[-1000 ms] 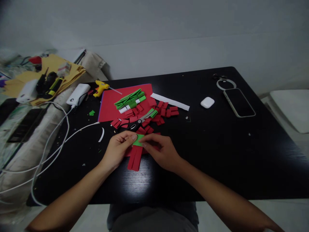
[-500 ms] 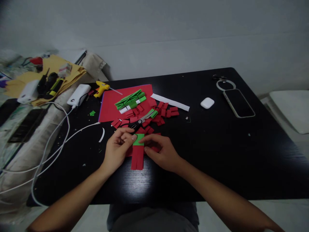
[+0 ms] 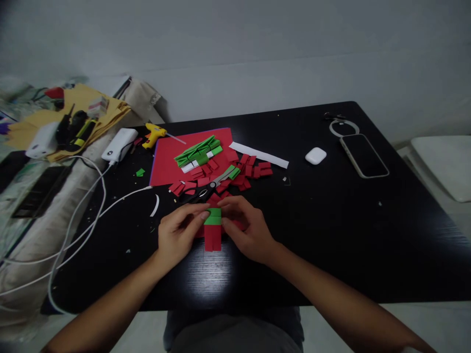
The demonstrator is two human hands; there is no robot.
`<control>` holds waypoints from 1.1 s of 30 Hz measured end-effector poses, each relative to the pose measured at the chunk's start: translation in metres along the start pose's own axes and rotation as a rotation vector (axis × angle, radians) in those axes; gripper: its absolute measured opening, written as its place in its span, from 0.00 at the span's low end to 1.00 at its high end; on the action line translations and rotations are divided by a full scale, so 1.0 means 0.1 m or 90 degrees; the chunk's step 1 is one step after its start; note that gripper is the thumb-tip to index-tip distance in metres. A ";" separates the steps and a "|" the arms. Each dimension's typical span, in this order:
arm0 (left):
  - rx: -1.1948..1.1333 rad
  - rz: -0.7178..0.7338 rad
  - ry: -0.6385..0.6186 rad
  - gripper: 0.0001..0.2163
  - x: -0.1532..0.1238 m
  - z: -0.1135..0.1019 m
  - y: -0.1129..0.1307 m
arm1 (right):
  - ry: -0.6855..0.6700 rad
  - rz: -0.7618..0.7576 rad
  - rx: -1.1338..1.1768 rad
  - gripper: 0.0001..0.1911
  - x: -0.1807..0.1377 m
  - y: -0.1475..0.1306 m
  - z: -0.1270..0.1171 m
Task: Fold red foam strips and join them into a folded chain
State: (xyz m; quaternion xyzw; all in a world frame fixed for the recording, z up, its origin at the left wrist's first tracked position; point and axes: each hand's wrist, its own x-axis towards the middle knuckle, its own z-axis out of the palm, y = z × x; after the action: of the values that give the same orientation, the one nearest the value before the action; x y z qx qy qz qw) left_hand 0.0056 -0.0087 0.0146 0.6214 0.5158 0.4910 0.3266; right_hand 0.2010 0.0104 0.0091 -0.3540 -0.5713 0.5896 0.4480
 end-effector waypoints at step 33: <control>0.099 0.183 0.008 0.12 -0.05 -0.05 -0.01 | 0.100 -0.150 -0.244 0.09 -0.03 -0.02 0.02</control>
State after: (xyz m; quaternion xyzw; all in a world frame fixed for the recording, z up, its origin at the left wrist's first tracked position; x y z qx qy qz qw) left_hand 0.0008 -0.0139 0.0136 0.7095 0.4599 0.4950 0.2004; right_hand 0.2005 0.0066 0.0112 -0.4085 -0.6733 0.3846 0.4814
